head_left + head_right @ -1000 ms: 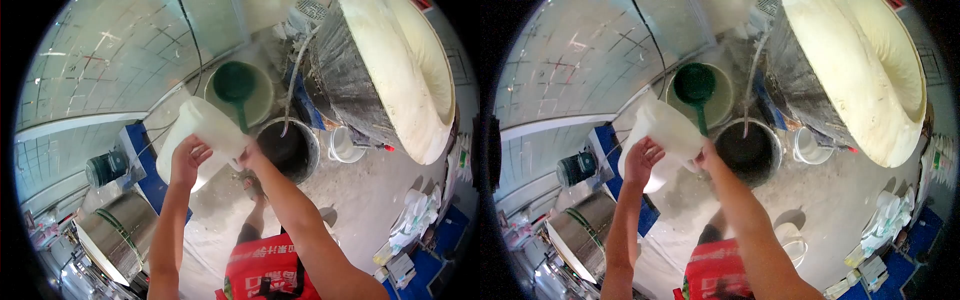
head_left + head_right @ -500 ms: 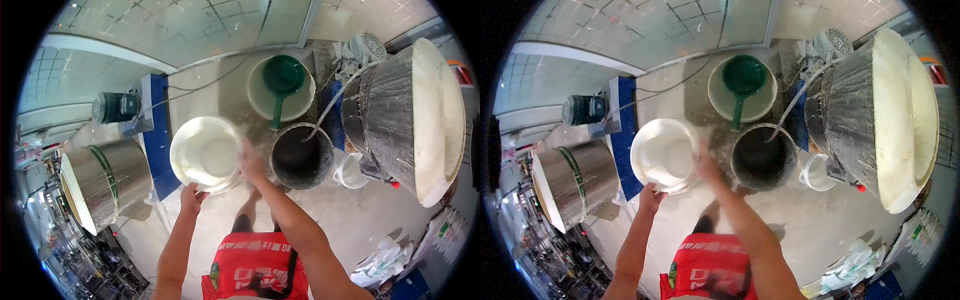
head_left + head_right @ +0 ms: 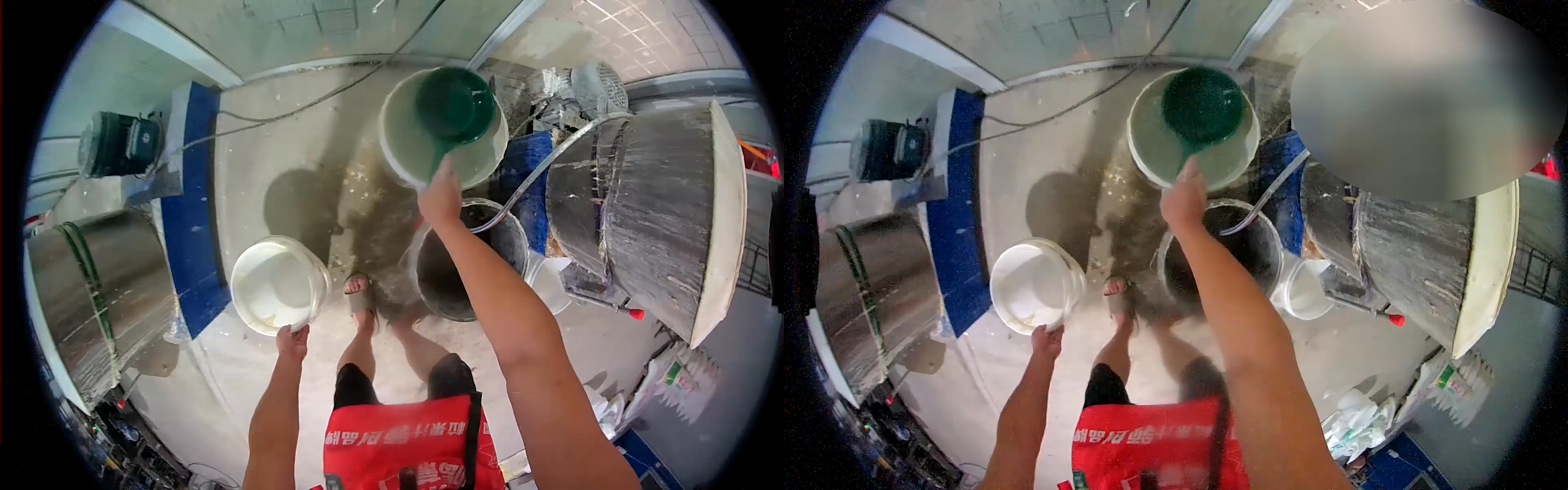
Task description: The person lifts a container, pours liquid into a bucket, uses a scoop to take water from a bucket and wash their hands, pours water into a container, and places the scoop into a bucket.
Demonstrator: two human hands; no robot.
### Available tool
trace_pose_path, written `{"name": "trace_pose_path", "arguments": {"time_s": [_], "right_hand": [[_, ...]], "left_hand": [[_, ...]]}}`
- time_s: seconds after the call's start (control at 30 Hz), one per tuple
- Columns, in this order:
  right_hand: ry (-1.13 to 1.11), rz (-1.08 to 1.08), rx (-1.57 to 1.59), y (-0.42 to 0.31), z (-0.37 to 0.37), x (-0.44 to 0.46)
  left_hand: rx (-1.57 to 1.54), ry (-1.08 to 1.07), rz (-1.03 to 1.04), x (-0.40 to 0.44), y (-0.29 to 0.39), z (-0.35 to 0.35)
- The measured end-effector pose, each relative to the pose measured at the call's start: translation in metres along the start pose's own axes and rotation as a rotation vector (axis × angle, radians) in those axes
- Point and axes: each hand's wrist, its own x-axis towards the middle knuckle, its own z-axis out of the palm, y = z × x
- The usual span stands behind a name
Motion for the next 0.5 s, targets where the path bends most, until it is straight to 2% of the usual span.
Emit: {"name": "trace_pose_path", "arguments": {"time_s": [0.03, 0.13, 0.23, 0.27, 0.37, 0.4, 0.47, 0.5], "right_hand": [[0.000, -0.014, -0.045, 0.006, 0.010, 0.004], [-0.142, 0.458, 0.492, 0.012, 0.018, 0.033], [-0.767, 0.743, 1.385, 0.020, -0.030, 0.051], [-0.717, 0.796, 1.370, 0.016, -0.047, 0.049], [-0.575, 0.365, 0.594, 0.011, -0.070, 0.033], [-0.318, 0.385, 0.452, 0.011, -0.062, 0.023], [-0.480, 0.003, -0.180, 0.033, -0.042, 0.014], [-0.482, -0.200, -0.462, 0.045, -0.031, 0.011]], "left_hand": [[-0.046, 0.000, -0.033, 0.018, -0.005, -0.014], [-0.087, -0.021, -0.034, 0.048, -0.022, -0.040], [-0.133, 0.063, -0.071, 0.061, -0.038, -0.065], [-0.144, 0.105, -0.080, 0.059, -0.041, -0.067], [-0.245, -0.027, -0.158, 0.038, -0.040, -0.074], [-0.207, 0.045, -0.220, 0.038, -0.038, -0.077], [-0.128, 0.279, -0.268, 0.030, -0.027, -0.082], [-0.058, 0.384, -0.294, 0.029, -0.022, -0.076]]}}
